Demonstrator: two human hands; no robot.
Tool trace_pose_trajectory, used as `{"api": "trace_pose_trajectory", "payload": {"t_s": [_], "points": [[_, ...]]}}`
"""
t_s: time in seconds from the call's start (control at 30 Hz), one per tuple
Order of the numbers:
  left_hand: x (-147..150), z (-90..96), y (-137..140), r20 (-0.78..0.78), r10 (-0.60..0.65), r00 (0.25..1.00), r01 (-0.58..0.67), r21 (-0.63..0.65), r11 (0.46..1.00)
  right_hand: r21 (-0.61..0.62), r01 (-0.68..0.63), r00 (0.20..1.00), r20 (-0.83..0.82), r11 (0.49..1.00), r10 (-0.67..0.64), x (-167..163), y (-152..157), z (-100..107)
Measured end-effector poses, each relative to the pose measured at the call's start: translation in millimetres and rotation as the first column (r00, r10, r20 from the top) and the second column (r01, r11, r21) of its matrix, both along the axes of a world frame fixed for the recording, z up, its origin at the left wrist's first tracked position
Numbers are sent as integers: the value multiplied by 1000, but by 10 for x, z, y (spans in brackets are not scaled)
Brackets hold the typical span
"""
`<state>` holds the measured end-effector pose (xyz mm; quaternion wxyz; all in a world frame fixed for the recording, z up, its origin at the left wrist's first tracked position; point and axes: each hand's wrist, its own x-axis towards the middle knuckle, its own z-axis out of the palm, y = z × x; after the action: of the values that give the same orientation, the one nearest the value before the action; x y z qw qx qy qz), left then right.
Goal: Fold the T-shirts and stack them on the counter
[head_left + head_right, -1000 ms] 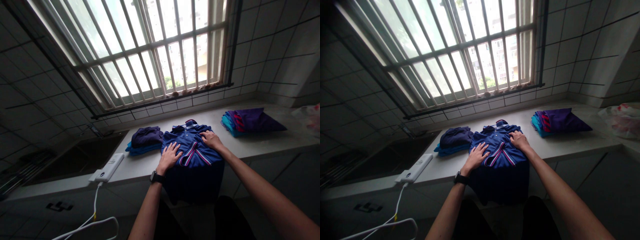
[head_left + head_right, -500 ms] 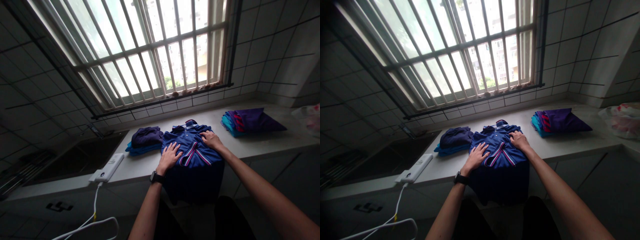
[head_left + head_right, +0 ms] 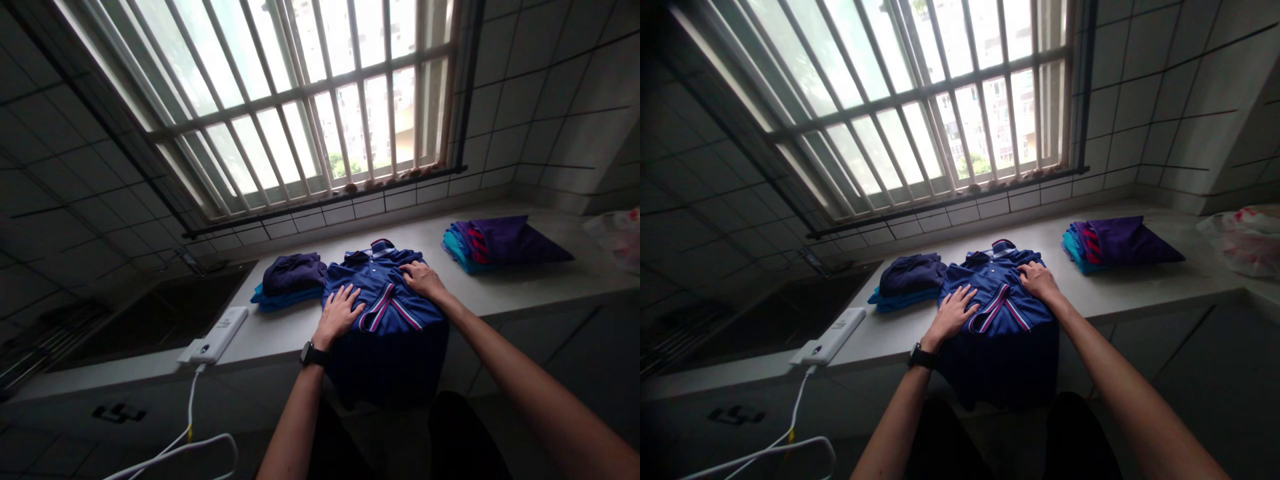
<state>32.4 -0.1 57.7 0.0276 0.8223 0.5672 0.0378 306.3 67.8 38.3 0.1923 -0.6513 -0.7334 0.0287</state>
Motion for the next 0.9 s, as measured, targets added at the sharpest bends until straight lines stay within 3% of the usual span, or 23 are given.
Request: {"api": "trace_pose_trajectory", "payload": {"t_s": [0.9], "points": [[19, -29, -116, -3, 22, 1000, -22, 14, 1000, -4, -18, 999, 40, 1000, 18, -43, -46, 24]]}}
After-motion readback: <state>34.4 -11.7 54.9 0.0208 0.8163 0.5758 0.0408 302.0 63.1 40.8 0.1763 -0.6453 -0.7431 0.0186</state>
